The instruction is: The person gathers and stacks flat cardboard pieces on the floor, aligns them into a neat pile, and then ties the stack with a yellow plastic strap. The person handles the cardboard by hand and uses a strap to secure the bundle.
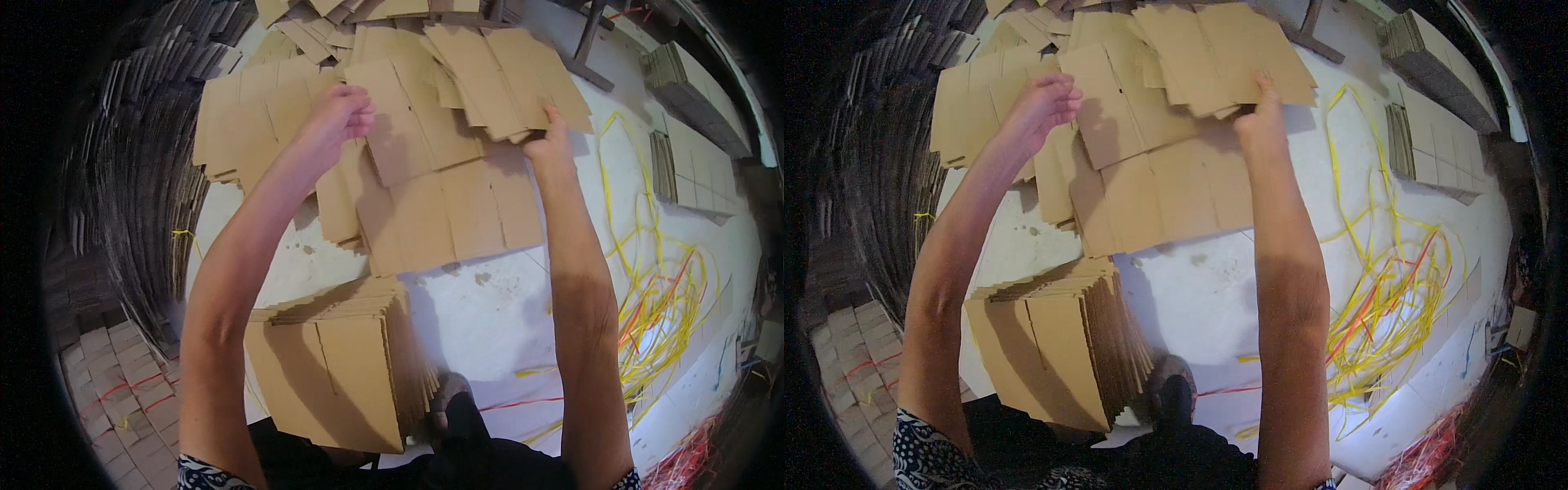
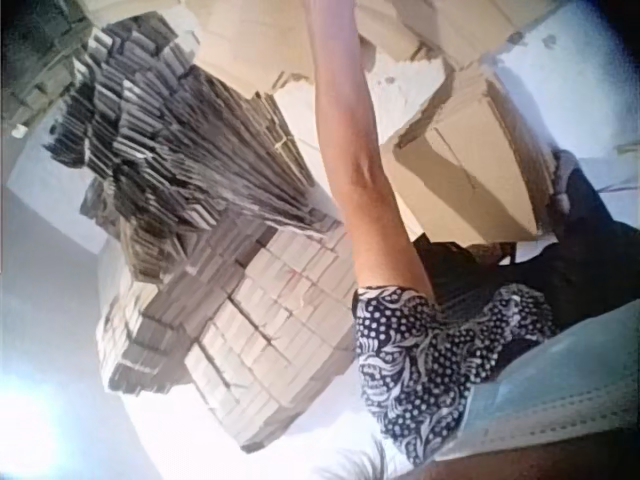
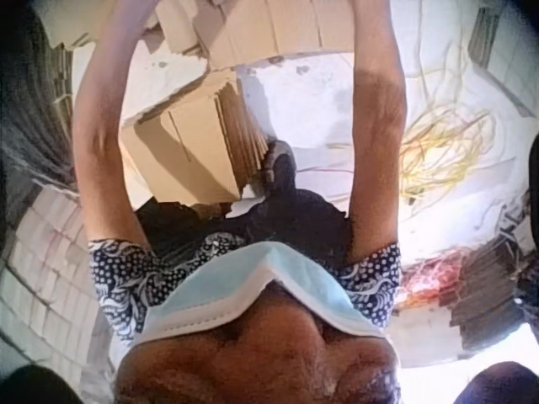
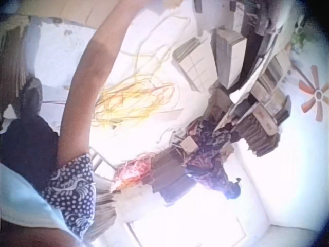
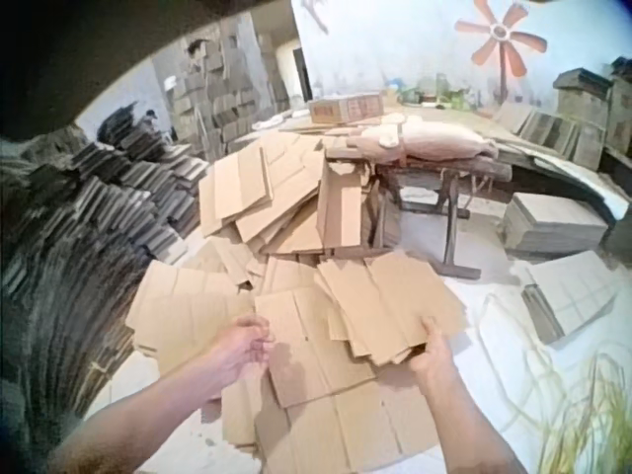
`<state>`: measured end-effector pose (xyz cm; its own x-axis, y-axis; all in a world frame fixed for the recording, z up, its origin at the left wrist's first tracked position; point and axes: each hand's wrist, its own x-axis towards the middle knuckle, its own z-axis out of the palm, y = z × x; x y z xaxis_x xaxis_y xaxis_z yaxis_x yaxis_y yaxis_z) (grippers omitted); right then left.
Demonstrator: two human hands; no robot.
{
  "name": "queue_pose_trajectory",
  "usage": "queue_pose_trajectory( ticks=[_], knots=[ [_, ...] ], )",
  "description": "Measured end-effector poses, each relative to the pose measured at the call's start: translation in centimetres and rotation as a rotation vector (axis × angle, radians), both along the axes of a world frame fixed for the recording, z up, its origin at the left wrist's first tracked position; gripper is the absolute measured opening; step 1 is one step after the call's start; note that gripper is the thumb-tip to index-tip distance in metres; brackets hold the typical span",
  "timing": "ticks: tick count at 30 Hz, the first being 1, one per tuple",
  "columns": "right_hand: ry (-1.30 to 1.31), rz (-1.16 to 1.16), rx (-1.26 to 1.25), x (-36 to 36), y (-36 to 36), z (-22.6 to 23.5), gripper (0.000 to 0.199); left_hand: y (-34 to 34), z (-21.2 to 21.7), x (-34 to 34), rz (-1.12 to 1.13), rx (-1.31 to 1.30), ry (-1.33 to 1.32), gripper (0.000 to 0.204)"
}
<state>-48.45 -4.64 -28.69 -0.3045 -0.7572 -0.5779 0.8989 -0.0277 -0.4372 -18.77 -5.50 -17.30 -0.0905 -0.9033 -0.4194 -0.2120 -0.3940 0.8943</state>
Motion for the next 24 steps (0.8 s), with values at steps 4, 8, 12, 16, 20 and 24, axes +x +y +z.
queue_pose_trajectory(
  ticks=[4, 8, 12, 16, 20, 24],
  knots=[
    [-0.012, -0.027, -0.049, -2.5, 4.1, 2.5, 0.040, 0.0, -0.5, 5.4, 0.133, 0.042, 0.000, 0.024],
    [0.002, 0.007, -0.030, -3.0, 11.5, 1.6, 0.043, -0.7, -2.7, 7.9, 0.232, 0.090, 0.061, 0.013],
    [-0.015, 0.070, 0.042, -1.5, 15.2, 0.8, 0.043, -0.4, -3.3, 2.4, 0.317, 0.252, 0.126, 0.013],
    [-0.065, 0.140, 0.023, 3.0, 14.6, -0.5, 0.048, -0.9, -5.5, 1.1, 0.259, 0.277, 0.178, 0.012],
    [0.085, 0.122, 0.067, 6.3, 12.4, 0.9, 0.054, -0.9, -5.7, 0.5, 0.229, 0.252, 0.236, 0.013],
    [0.257, 0.127, 0.035, 5.8, 12.2, 2.8, 0.055, 0.4, -3.8, -0.8, 0.166, 0.290, 0.425, 0.020]
  ],
)
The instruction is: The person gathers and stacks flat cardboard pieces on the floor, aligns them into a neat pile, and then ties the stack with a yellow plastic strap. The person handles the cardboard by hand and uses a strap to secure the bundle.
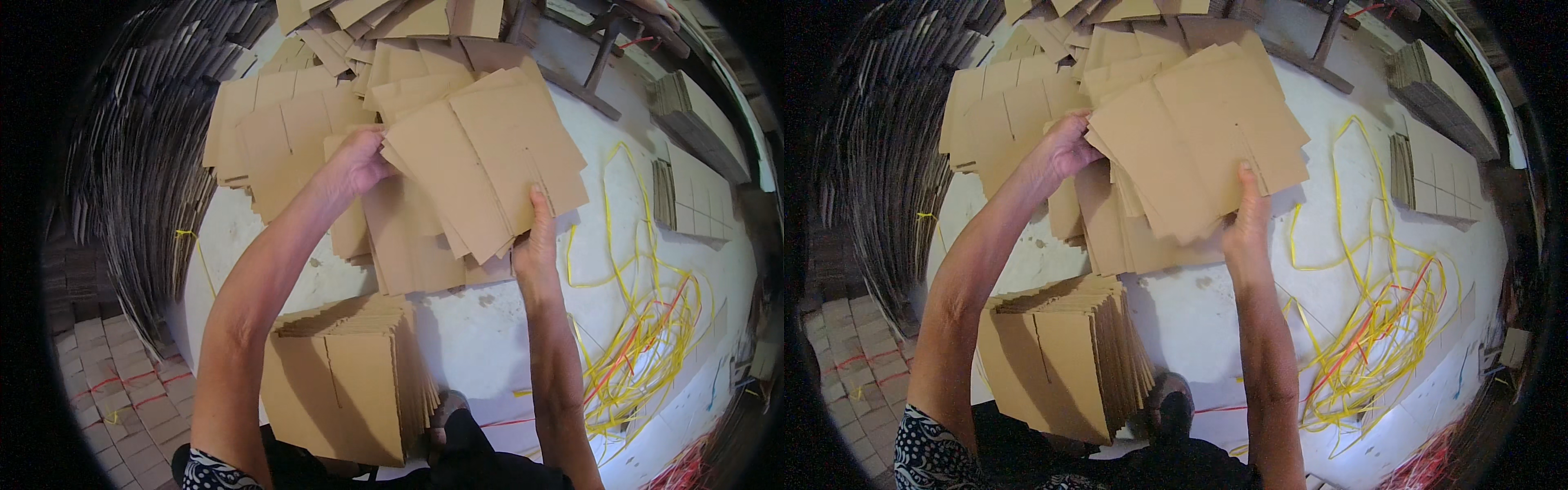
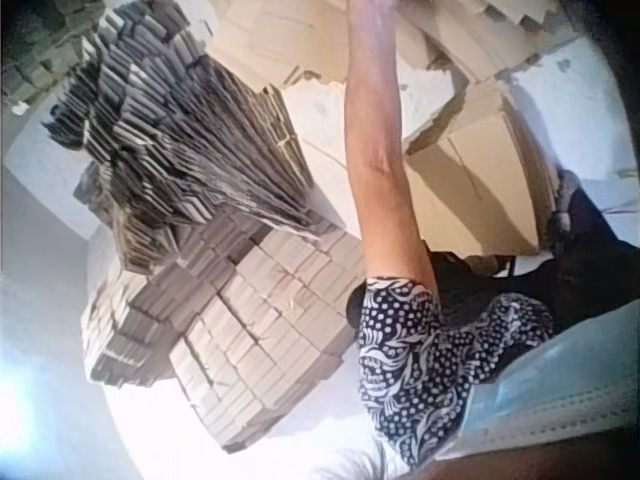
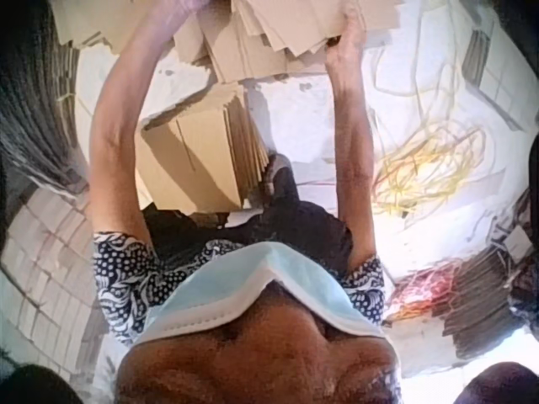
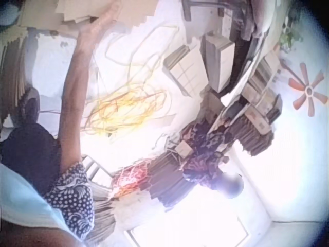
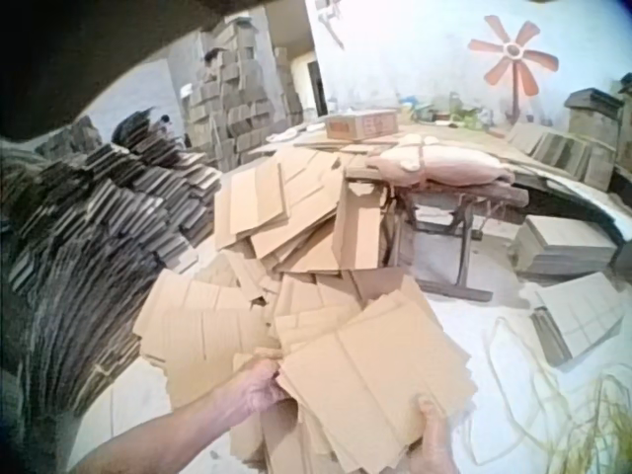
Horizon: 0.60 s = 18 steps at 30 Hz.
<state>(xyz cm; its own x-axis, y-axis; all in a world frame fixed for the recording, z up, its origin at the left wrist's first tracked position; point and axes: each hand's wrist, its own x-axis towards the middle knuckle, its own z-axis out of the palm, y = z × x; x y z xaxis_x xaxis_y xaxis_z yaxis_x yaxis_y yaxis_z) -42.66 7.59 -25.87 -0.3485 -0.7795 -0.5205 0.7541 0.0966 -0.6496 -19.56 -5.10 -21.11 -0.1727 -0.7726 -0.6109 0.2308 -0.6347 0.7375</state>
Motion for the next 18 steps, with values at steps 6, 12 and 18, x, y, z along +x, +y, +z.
queue_pose_trajectory(
  ticks=[6, 12, 18],
  knots=[
    [-0.167, 0.032, -0.056, -1.3, -0.3, -0.5, 0.049, 2.0, 0.4, -0.8, -0.073, -0.001, 0.100, 0.029],
    [-0.252, 0.091, -0.111, -4.2, -3.5, -0.5, 0.046, 4.1, 0.0, -2.6, -0.219, 0.020, 0.179, 0.027],
    [-0.200, 0.225, -0.154, -8.2, -8.4, -1.5, 0.042, 5.3, -0.8, -5.3, -0.219, 0.095, 0.156, 0.021]
  ],
)
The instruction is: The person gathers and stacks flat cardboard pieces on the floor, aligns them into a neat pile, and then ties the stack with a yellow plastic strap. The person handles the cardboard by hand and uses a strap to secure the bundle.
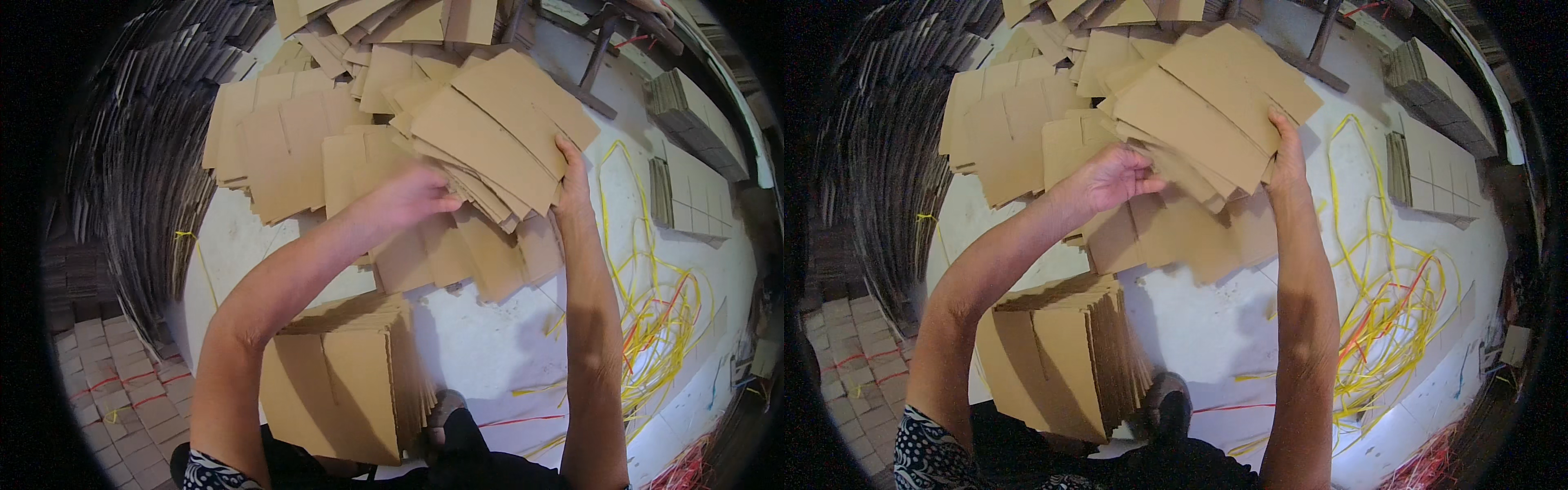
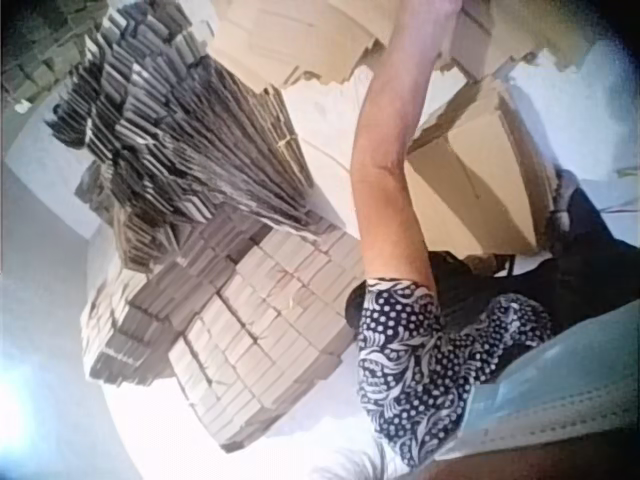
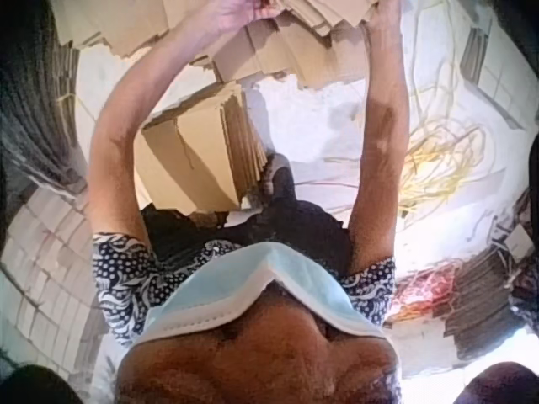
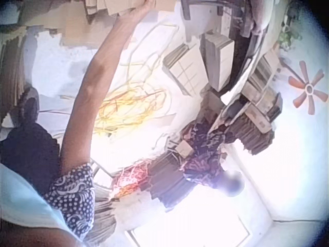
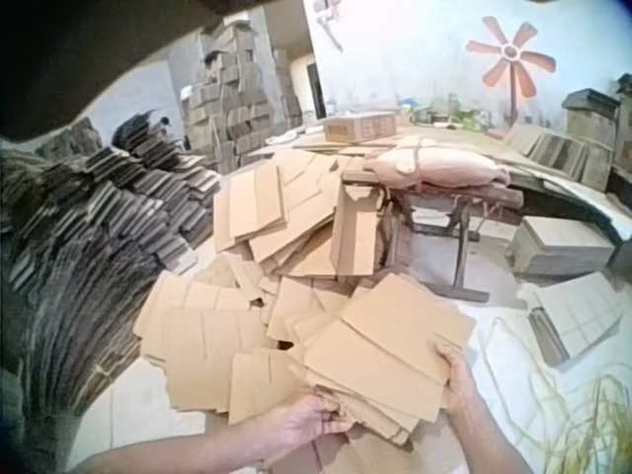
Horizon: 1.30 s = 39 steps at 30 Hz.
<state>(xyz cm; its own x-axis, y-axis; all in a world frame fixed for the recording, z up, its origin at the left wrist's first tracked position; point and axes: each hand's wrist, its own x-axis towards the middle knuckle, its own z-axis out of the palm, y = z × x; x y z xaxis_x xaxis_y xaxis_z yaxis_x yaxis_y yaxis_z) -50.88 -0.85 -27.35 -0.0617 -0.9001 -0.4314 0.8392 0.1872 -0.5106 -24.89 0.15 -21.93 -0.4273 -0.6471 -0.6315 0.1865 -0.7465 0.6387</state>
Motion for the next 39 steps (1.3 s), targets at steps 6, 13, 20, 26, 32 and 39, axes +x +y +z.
queue_pose_trajectory(
  ticks=[6, 13, 20, 26, 32, 39],
  knots=[
    [0.092, -0.074, 0.068, 2.6, -1.9, -0.5, 0.040, -2.3, -1.4, 1.3, 0.027, -0.038, -0.102, 0.025],
    [-0.007, -0.114, -0.021, 1.5, -3.5, -0.4, 0.038, -2.2, 0.8, -0.5, 0.104, -0.067, -0.010, 0.028],
    [0.073, -0.156, 0.017, 1.3, -3.7, 2.6, 0.037, -2.9, 2.8, -0.9, 0.056, -0.045, 0.048, 0.029],
    [0.097, -0.133, 0.001, -3.1, 0.7, 1.9, 0.034, -1.1, 1.8, 1.9, 0.090, -0.030, 0.015, 0.043],
    [0.097, -0.055, 0.037, -7.4, 6.1, -0.9, 0.031, -3.7, 0.6, 5.8, 0.253, -0.033, -0.110, 0.038],
    [0.121, 0.071, 0.104, -4.8, 8.9, 0.1, 0.035, -6.6, 1.1, 3.1, 0.056, -0.132, -0.291, 0.047]
  ],
)
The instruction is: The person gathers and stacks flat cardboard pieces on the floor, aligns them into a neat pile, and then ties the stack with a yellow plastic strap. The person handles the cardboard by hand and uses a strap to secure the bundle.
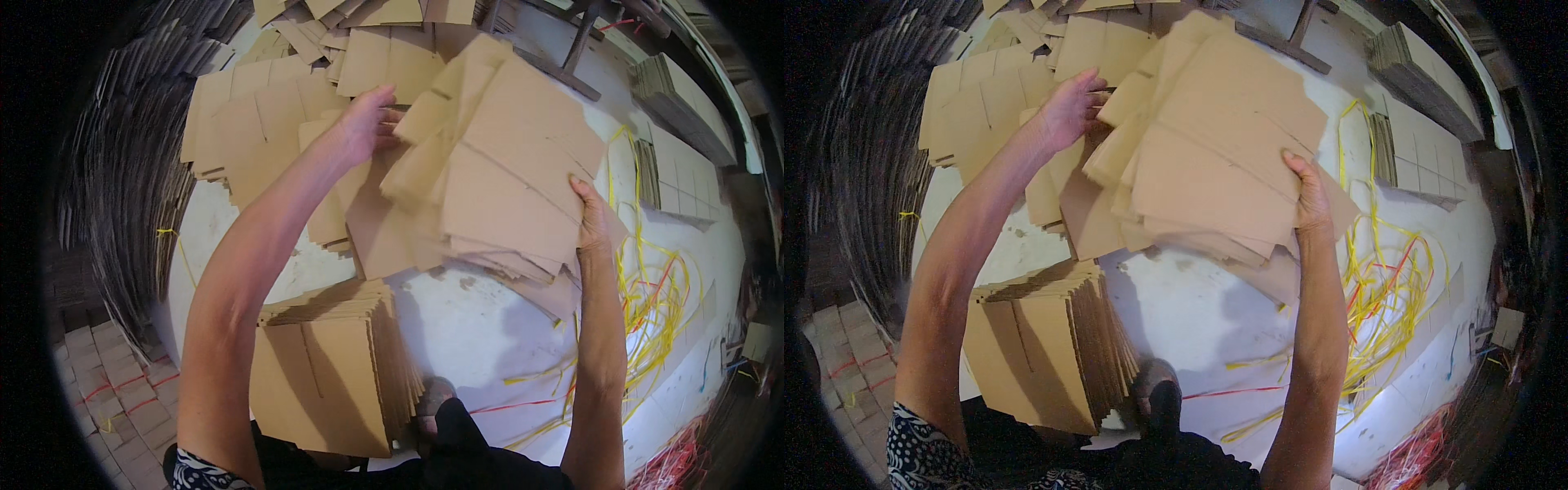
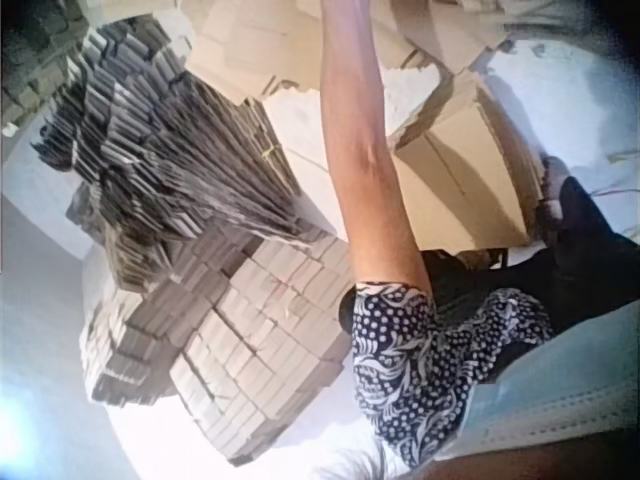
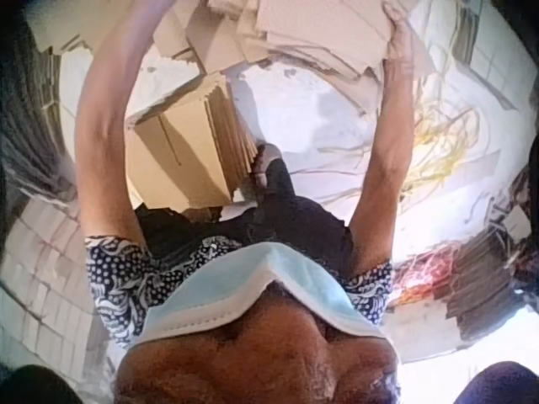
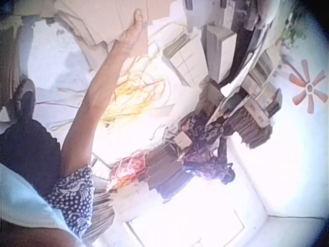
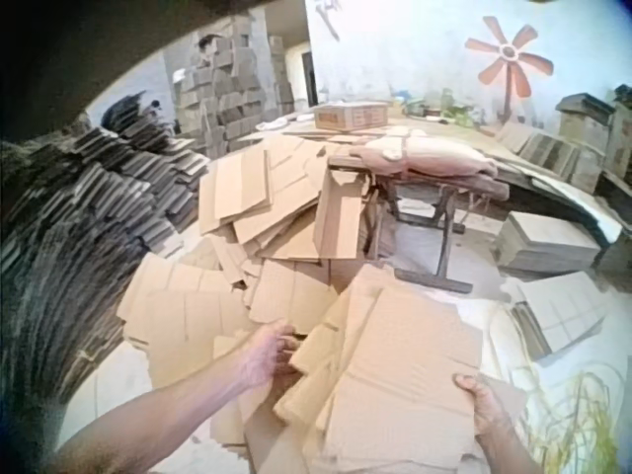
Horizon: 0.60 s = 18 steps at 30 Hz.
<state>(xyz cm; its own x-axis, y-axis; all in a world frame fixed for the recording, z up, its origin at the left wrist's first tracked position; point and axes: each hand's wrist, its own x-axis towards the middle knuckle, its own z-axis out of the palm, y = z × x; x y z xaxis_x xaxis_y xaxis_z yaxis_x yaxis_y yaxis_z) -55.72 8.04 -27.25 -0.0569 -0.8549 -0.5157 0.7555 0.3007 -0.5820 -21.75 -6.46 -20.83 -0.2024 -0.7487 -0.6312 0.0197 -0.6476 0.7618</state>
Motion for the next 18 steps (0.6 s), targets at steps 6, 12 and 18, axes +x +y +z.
queue_pose_trajectory(
  ticks=[6, 12, 18],
  knots=[
    [0.157, 0.075, -0.063, 2.5, -0.7, 0.0, 0.058, 2.1, 1.4, -1.4, -0.181, 0.003, 0.304, 0.058],
    [0.484, 0.033, -0.178, 5.1, -2.7, 0.0, 0.061, 3.3, 2.2, -1.7, -0.294, 0.108, 0.243, 0.045],
    [0.945, 0.047, 0.071, 1.4, -0.3, 2.0, 0.041, 3.8, -0.1, -1.5, -0.209, 0.017, 0.200, 0.046]
  ],
)
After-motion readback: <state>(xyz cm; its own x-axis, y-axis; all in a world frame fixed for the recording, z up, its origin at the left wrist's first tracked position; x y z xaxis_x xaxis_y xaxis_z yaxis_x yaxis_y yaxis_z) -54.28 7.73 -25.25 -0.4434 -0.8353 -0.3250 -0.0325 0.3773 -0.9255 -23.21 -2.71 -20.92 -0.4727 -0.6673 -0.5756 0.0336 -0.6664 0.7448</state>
